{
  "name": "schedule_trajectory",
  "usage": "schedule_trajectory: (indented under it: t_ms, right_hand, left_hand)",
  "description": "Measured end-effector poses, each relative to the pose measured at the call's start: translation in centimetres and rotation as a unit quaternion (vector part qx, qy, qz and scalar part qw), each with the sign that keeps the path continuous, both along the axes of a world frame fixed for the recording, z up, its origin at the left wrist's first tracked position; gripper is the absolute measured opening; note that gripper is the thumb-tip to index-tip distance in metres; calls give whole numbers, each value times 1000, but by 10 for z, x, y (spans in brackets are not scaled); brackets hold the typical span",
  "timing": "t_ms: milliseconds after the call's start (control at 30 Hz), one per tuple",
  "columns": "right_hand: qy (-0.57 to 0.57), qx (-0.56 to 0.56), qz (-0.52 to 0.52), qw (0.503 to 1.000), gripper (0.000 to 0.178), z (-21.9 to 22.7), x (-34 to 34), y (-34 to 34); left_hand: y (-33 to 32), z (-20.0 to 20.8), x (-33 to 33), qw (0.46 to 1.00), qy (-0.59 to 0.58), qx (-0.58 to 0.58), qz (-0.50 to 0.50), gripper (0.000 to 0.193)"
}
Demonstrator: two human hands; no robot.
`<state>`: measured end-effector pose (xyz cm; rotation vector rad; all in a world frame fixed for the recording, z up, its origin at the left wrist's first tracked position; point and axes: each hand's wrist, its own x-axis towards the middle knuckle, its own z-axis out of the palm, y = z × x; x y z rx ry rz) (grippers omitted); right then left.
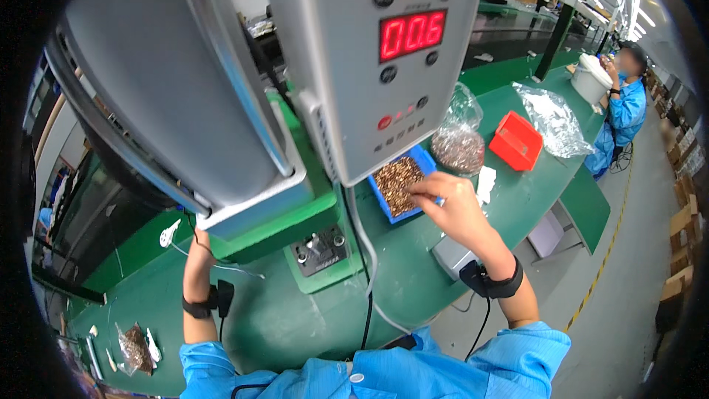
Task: Manually positioning a small plastic white component into an industrial heat-stamping machine and repeating the process for multiple units.
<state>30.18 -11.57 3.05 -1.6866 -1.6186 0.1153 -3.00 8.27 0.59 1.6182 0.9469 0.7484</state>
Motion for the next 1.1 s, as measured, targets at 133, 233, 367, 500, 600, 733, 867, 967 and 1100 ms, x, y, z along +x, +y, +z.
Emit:
schedule_trajectory:
  t_ms: [133,233,367,500,600,733,867,967,1100]
  right_hand:
    - [64,-4,43,997,15,1,-16,12]
    - [70,-29,73,994,15,6,-35,18]
    - [61,-22,112,992,12,1,-40,15]
    - [59,3,124,991,9,-6,-27,3]
    - [71,-2,126,989,8,-10,-20,0]
    - [69,-6,151,986,10,-10,-27,4]
    - [48,4,174,984,9,-4,-34,10]
    - [54,2,173,983,9,-6,-35,15]
    - [52,-1,181,982,12,-3,-45,26]
  left_hand:
    - [-71,8,8,994,-93,-50,-39,53]
    - [-90,-1,25,991,-111,-45,-57,56]
    - [-96,-2,51,992,-14,81,-99,45]
    - [-97,7,57,973,90,189,-99,49]
    - [-100,0,58,973,74,202,-80,47]
    - [-104,6,57,983,74,159,-44,44]
    - [-100,7,61,980,92,165,-65,44]
    - [-97,17,64,972,124,182,-85,44]
    - [-91,20,63,974,152,129,-110,45]
